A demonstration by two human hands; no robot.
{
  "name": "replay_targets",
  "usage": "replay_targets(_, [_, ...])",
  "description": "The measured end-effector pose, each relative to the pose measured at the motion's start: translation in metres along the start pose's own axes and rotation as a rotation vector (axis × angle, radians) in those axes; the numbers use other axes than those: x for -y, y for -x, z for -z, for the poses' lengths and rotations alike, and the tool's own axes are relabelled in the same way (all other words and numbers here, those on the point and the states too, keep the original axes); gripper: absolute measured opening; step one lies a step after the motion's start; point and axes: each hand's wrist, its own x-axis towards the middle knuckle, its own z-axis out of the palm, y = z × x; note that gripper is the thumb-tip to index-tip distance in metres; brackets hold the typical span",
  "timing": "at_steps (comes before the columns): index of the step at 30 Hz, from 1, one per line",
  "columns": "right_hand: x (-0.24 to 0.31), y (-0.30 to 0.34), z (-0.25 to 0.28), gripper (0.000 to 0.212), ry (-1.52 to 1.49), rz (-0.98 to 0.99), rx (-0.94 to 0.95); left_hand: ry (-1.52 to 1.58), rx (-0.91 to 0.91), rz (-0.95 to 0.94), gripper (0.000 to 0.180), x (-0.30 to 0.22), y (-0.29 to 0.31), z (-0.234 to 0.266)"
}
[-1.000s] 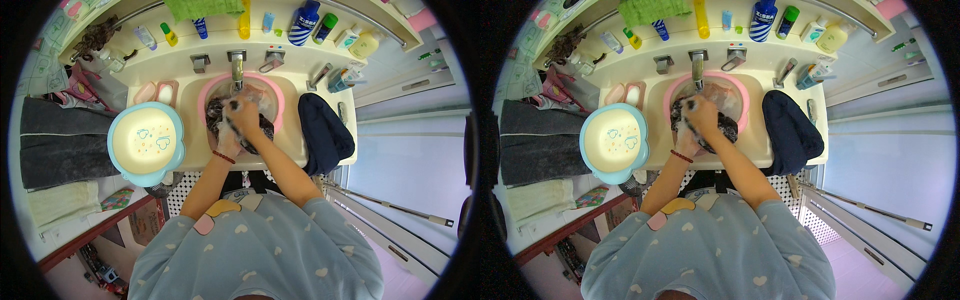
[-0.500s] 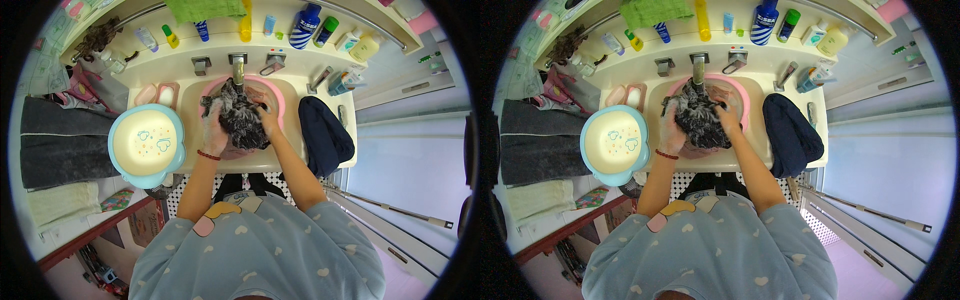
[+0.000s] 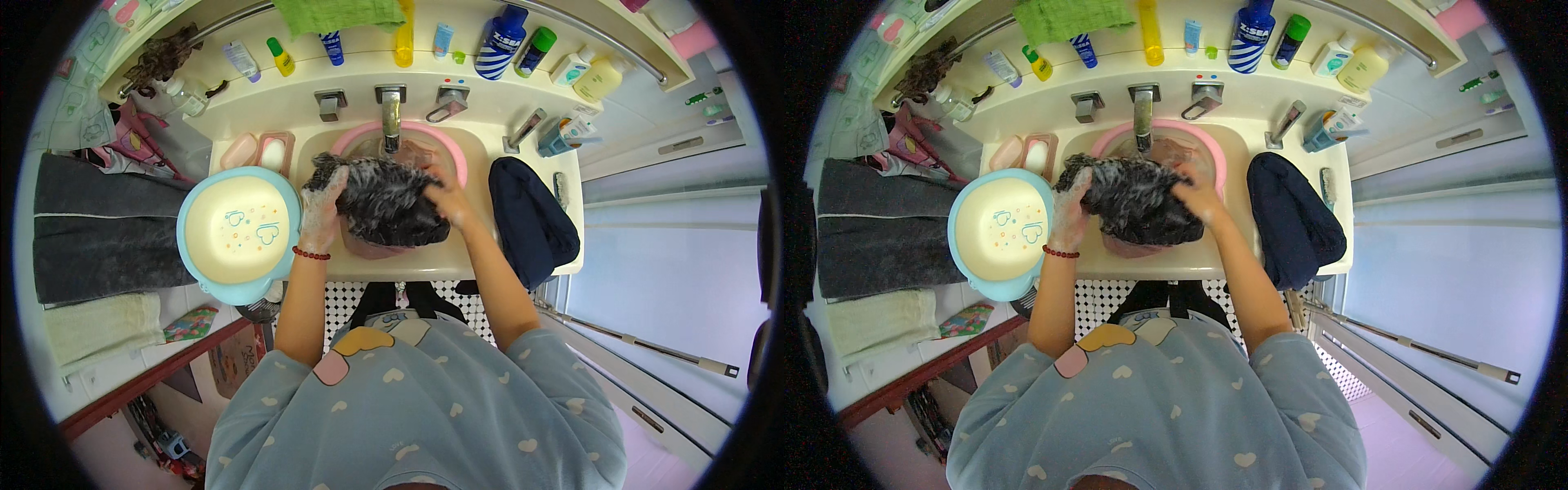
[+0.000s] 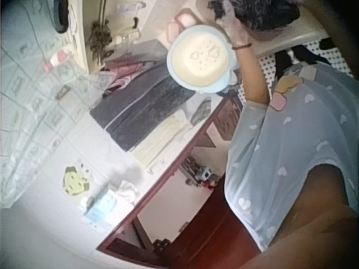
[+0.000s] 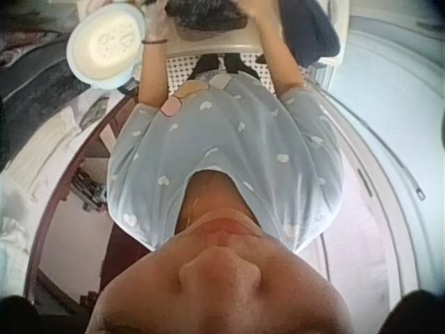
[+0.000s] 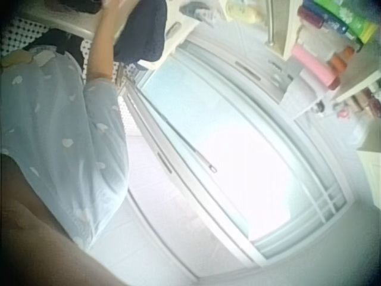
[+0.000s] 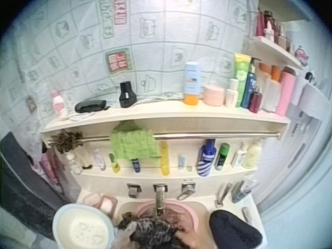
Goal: The person hand-washes a pair of dark shorts in a pink basin placed in a bathroom sink. They apply soap, scrub the fabric, rinse under running water, and wring out the garment repeatedly.
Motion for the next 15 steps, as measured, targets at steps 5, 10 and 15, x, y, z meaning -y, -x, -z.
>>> replay_targets(5, [0.029,-0.010,-0.009,0.023,-0.600,-0.045,-0.508,0.379,-0.140,0.231,0.038,-0.015,0.011,-0.038])
replay_targets(10, [0.081,0.029,-0.101,0.024,0.541,0.447,-0.246,0.646,0.210,0.274,0.041,0.023,-0.017,-0.037])
replay_targets(15, [0.059,0.030,-0.124,0.021,0.834,0.399,-0.236,0.863,0.198,0.332,0.031,0.063,-0.036,-0.020])
